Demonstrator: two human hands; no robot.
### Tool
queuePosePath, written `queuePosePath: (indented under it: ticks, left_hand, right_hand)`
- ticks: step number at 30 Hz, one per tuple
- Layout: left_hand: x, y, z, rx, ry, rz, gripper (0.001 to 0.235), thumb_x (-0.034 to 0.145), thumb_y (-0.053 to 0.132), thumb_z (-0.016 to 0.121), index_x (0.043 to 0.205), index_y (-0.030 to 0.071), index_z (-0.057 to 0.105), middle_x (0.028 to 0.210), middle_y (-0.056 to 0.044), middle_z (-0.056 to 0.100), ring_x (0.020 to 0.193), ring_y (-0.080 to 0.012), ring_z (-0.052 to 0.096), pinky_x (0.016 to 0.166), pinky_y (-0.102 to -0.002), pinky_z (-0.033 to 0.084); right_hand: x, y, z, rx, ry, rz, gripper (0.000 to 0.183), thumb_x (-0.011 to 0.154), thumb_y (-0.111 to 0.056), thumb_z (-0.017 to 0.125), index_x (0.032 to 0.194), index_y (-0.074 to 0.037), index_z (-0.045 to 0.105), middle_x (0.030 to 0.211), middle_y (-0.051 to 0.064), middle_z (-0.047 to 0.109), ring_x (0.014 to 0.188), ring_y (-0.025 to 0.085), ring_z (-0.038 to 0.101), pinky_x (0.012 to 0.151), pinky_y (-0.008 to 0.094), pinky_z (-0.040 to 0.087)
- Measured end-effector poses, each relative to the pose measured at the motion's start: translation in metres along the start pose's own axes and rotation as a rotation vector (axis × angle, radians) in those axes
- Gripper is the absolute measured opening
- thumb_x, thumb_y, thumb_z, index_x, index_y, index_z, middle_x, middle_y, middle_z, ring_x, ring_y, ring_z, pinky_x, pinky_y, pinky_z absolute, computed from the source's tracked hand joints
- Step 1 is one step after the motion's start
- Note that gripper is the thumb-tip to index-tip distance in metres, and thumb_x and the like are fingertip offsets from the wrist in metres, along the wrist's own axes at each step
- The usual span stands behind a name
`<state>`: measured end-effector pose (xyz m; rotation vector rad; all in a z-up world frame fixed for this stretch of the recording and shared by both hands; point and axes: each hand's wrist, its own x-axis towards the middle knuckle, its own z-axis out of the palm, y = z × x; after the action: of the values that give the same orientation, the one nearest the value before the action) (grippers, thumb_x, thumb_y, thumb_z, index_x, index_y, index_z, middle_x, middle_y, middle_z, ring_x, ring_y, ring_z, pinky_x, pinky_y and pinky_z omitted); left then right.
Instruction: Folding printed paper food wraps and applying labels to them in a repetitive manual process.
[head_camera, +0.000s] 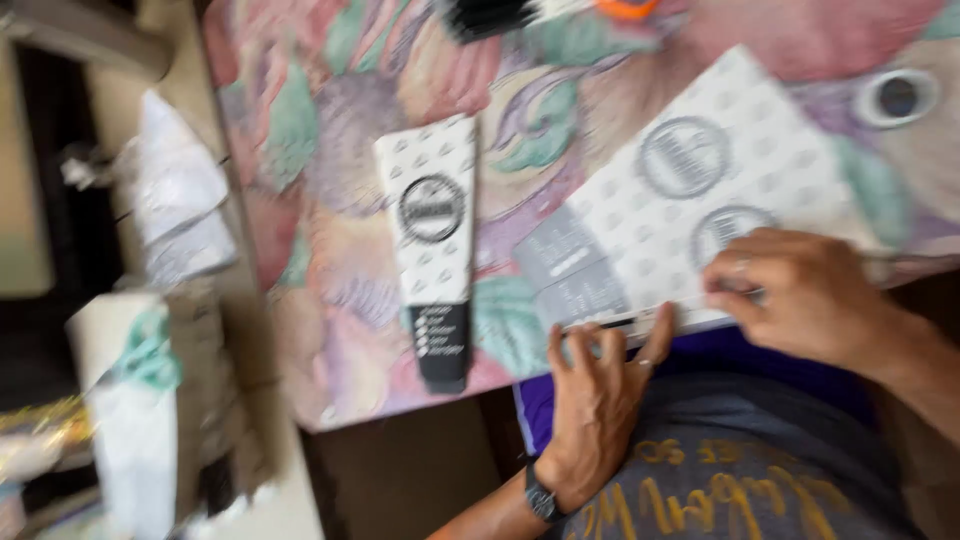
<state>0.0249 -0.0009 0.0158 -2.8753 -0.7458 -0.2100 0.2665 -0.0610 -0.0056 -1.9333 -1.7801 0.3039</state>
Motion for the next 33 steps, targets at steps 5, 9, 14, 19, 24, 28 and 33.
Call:
queuePosePath:
  ticks: [5, 9, 14, 19, 24, 28, 33]
  left_hand:
    - [0.011, 0.012, 0.022, 0.056, 0.201, -0.019, 0.065, 0.1, 0.005, 0.041, 0.153, 0.042, 0.042, 0.091, -0.009, 0.052, 0.075, -0.0318, 0.052, 0.088, -0.057, 0.053]
    - [0.005, 0.011, 0.045, 0.1, 0.342, -0.027, 0.055, 0.102, 0.02, 0.03, 0.149, 0.042, 0.049, 0.084, -0.01, 0.049, 0.074, -0.0325, 0.051, 0.09, -0.057, 0.055]
    - [0.002, 0.013, 0.088, 0.138, 0.543, -0.051, 0.054, 0.098, 0.035, 0.024, 0.141, 0.047, 0.055, 0.076, -0.016, 0.049, 0.061, -0.0289, 0.043, 0.082, -0.052, 0.059]
    - [0.002, 0.002, 0.104, 0.146, 0.554, 0.046, 0.061, 0.089, 0.05, 0.025, 0.141, 0.047, 0.056, 0.07, -0.015, 0.046, 0.053, -0.0259, 0.033, 0.073, -0.052, 0.057]
    - [0.006, -0.003, 0.108, 0.167, 0.6, 0.078, 0.065, 0.103, 0.059, 0.003, 0.139, 0.05, 0.056, 0.066, -0.005, 0.036, 0.05, -0.0222, 0.034, 0.067, -0.051, 0.051]
    - [0.01, 0.006, 0.106, 0.18, 0.676, 0.037, 0.065, 0.095, 0.031, 0.013, 0.138, 0.052, 0.056, 0.068, -0.008, 0.036, 0.055, -0.0249, 0.031, 0.068, -0.052, 0.051]
    - [0.015, 0.014, 0.107, 0.172, 0.729, -0.076, 0.076, 0.096, -0.008, 0.034, 0.137, 0.053, 0.055, 0.068, -0.006, 0.034, 0.058, -0.0255, 0.034, 0.079, -0.062, 0.054]
  right_hand:
    - [-0.003, -0.004, -0.014, -0.09, 0.063, -0.095, 0.014, 0.082, -0.019, 0.079, 0.081, -0.016, 0.065, 0.077, -0.001, 0.065, 0.072, 0.026, 0.063, 0.07, 0.041, 0.049]
    - [-0.01, 0.003, -0.016, -0.008, 0.054, -0.144, 0.016, 0.091, -0.017, 0.076, 0.083, -0.013, 0.062, 0.078, 0.0, 0.057, 0.072, 0.024, 0.054, 0.07, 0.04, 0.045]
    - [-0.011, 0.011, -0.017, 0.163, 0.058, -0.12, 0.019, 0.089, -0.017, 0.081, 0.079, -0.012, 0.066, 0.072, -0.002, 0.056, 0.067, 0.02, 0.055, 0.073, 0.035, 0.045]
    - [-0.01, 0.019, -0.006, 0.179, 0.01, -0.061, 0.013, 0.086, -0.022, 0.083, 0.08, -0.017, 0.073, 0.07, -0.007, 0.058, 0.067, 0.018, 0.056, 0.074, 0.035, 0.043]
    - [-0.004, 0.011, -0.006, 0.121, -0.003, -0.011, 0.015, 0.074, -0.015, 0.083, 0.074, -0.019, 0.069, 0.07, -0.009, 0.066, 0.069, 0.018, 0.061, 0.074, 0.037, 0.046]
    - [-0.01, 0.01, -0.004, 0.04, -0.036, 0.002, 0.016, 0.076, -0.017, 0.084, 0.076, -0.019, 0.067, 0.074, -0.009, 0.067, 0.071, 0.019, 0.061, 0.072, 0.038, 0.043]
    - [-0.022, 0.016, -0.013, -0.077, 0.001, -0.035, 0.022, 0.088, -0.028, 0.082, 0.08, -0.016, 0.064, 0.08, -0.004, 0.065, 0.076, 0.019, 0.054, 0.076, 0.037, 0.041]
